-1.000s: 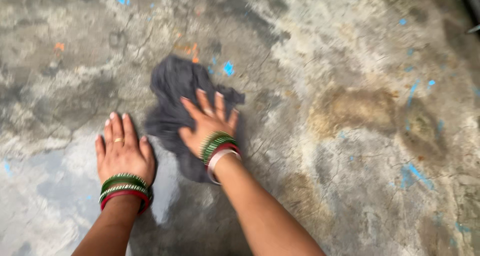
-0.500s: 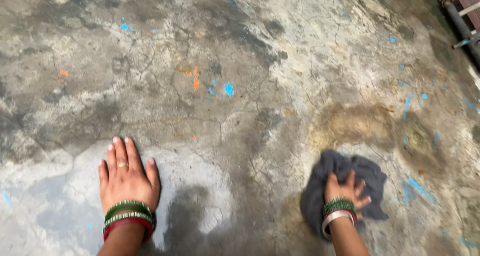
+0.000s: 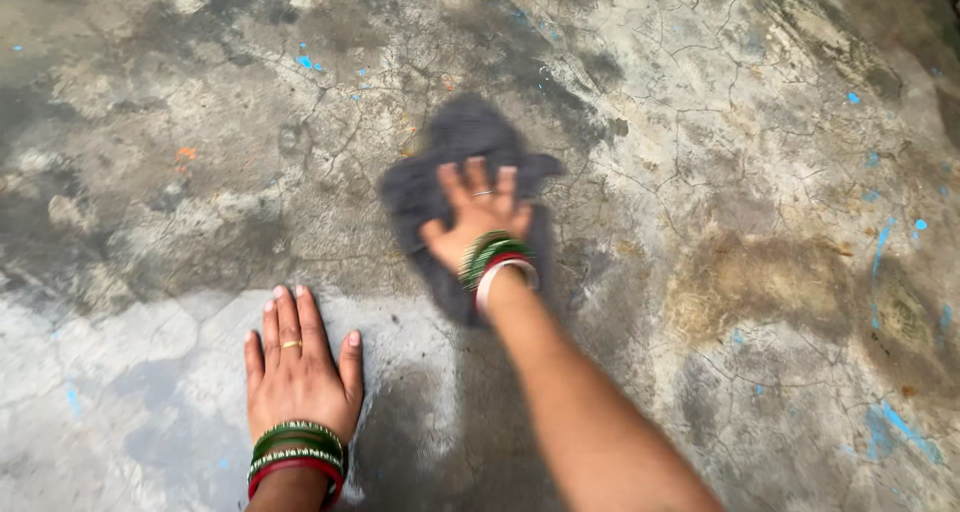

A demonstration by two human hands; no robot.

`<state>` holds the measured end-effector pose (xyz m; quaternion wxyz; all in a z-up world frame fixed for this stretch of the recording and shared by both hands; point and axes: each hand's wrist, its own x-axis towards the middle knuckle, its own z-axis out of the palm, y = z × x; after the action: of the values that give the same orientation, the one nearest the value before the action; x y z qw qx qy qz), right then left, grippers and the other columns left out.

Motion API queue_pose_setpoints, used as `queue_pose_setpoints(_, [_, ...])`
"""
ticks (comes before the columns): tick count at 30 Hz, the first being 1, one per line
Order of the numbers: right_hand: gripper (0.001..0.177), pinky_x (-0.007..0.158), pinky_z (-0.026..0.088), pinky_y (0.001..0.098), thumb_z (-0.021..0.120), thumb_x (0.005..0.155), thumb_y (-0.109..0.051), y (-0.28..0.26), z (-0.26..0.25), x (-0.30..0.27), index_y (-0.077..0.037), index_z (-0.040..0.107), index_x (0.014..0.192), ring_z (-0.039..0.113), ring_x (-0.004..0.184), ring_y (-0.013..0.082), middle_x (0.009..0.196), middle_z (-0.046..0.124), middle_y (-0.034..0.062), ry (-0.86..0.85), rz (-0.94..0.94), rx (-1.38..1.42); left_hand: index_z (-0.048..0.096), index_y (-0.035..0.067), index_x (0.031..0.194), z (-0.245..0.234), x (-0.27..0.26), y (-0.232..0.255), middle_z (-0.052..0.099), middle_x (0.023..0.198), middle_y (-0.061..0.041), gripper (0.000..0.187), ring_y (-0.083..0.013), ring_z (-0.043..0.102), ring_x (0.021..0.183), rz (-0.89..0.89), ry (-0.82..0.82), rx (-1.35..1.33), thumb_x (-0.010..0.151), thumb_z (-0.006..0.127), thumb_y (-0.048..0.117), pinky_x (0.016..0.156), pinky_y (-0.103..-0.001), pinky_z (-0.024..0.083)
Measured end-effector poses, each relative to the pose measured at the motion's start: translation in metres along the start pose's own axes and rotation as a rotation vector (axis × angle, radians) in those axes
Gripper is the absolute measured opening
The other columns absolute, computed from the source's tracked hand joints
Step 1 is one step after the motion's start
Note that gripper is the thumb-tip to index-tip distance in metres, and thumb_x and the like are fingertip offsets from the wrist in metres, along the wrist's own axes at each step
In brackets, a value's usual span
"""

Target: The person washes a section of concrete floor by hand, soaking a cloth in a bucket of water, wringing it out, and scrubbing the surface.

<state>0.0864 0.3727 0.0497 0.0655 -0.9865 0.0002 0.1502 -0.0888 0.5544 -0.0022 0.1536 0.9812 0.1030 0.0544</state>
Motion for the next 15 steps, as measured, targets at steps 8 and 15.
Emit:
queue_pose_setpoints(8, [0.084,0.118,0.004,0.0713,0.064,0.077,-0.052,-0.067,0.049,-0.149,-0.034,0.039,0.155,0.007,0.156,0.0419,0.169,0.024,0.0048,-0.019,-0.675,0.000,0.031,-0.001,0.160,-0.028,-0.019,-0.035,0.028,0.168,-0.025,0.069,-0.0413,0.023,0.157,-0.070,0.307,-0.609,0.107,0.043,0.041,0.128,-0.050,0.011])
queue_pose_setpoints(15, [0.074,0.117,0.006,0.0746,0.066,0.077,-0.045,0.009,0.065,-0.288,-0.035,0.053,0.149,0.016,0.157,0.0416,0.169,0.033,0.0039,-0.137,-0.813,0.085,0.037,0.003,0.157,-0.048,-0.052,-0.047,0.033,0.164,-0.022,0.069,-0.0377,0.025,0.154,-0.010,0.090,-0.395,0.103,0.044,0.046,0.124,-0.049,0.013])
